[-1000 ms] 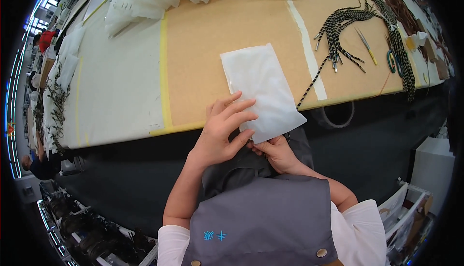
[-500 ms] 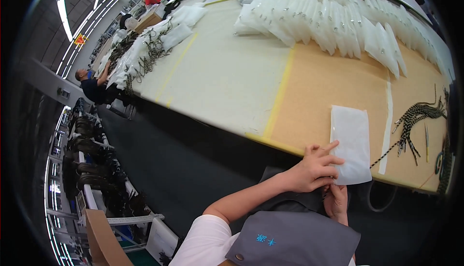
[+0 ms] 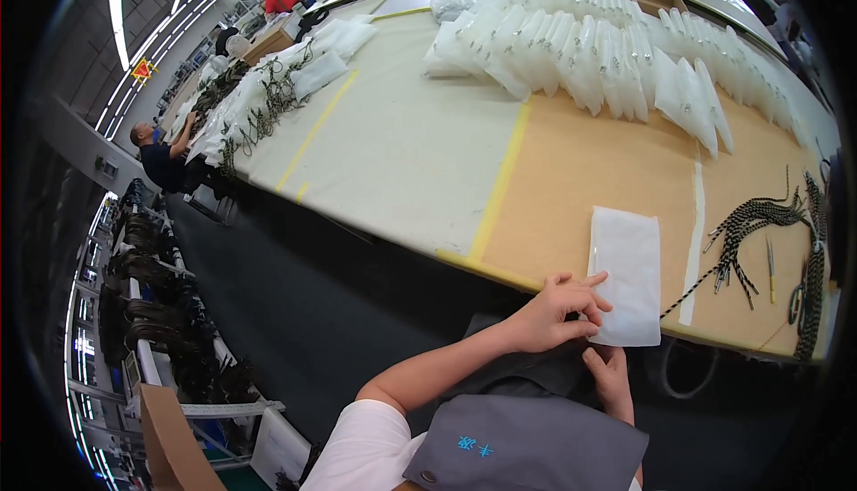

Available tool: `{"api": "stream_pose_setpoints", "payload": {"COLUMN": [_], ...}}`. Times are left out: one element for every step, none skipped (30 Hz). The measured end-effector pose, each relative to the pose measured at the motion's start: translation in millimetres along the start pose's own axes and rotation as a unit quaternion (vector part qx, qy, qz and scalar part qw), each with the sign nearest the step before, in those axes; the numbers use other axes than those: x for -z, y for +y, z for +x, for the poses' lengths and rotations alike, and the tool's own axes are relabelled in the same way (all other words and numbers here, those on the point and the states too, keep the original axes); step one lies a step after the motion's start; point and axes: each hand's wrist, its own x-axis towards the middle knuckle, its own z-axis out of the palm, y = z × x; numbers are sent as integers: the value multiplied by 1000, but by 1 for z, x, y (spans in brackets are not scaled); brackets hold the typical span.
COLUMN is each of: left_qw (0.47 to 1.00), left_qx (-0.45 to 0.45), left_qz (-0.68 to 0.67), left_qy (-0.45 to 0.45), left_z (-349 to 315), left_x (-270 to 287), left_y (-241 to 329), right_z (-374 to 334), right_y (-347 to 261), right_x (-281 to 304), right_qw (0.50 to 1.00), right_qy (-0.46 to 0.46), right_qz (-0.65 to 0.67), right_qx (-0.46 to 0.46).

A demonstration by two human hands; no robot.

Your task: Attaching decorative cords to small white pouches using tweezers.

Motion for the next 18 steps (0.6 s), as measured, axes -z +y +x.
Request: {"api": "stream_pose_setpoints", "payload": {"left_qw": [997,997,994,987,983,976,957,934,927,933,945,962,971,978,974,982,989,988], "left_qx": [38,38,6,-27,-83,-110,-130,-172,-213,-253,-225,-180,-151,-126,-128,-91,-54,-55], "left_qz": [-69,-71,-79,-89,-80,-110,-203,-263,-255,-215,-211,-195,-183,-167,-183,-159,-131,-138], "left_qy": [12,13,74,129,141,151,162,170,175,136,111,69,23,-25,-40,-39,-37,-47], "left_z": [2,1,0,2,3,-2,-6,-14,-23,-27,-36,-43,-53,-61,-67,-77,-87,-97], "left_x": [3,3,3,3,5,10,11,15,17,22,21,18,15,8,-3,-14,-24,-34], "left_y": [3,6,10,14,21,27,39,53,64,64,69,73,65,52,40,28,17,5], "right_z": [-4,-9,-14,-21,-24,-20,-20,-21,-21,-19,-18,-19,-22,-26,-31,-35,-38,-41], "right_y": [-11,-18,-23,-30,-43,-49,-56,-64,-67,-67,-66,-66,-78,-89,-75,-67,-60,-58], "right_x": [-4,-3,-2,0,1,1,3,4,-2,-10,-17,-26,-39,-49,-46,-44,-42,-39], "right_qw": [999,999,999,993,993,993,996,960,922,869,893,913,937,945,952,955,951,946], "right_qy": [-9,-9,3,22,27,41,15,-16,-44,-67,-106,-144,-162,-176,-190,-175,-161,-148], "right_qz": [-30,-32,41,114,112,110,-83,-272,-382,-489,-437,-381,-293,-196,-180,-178,-206,-234], "right_qx": [11,10,5,3,-18,-18,-36,-66,-36,-13,-6,4,-101,-196,-158,-163,-165,-167]}}
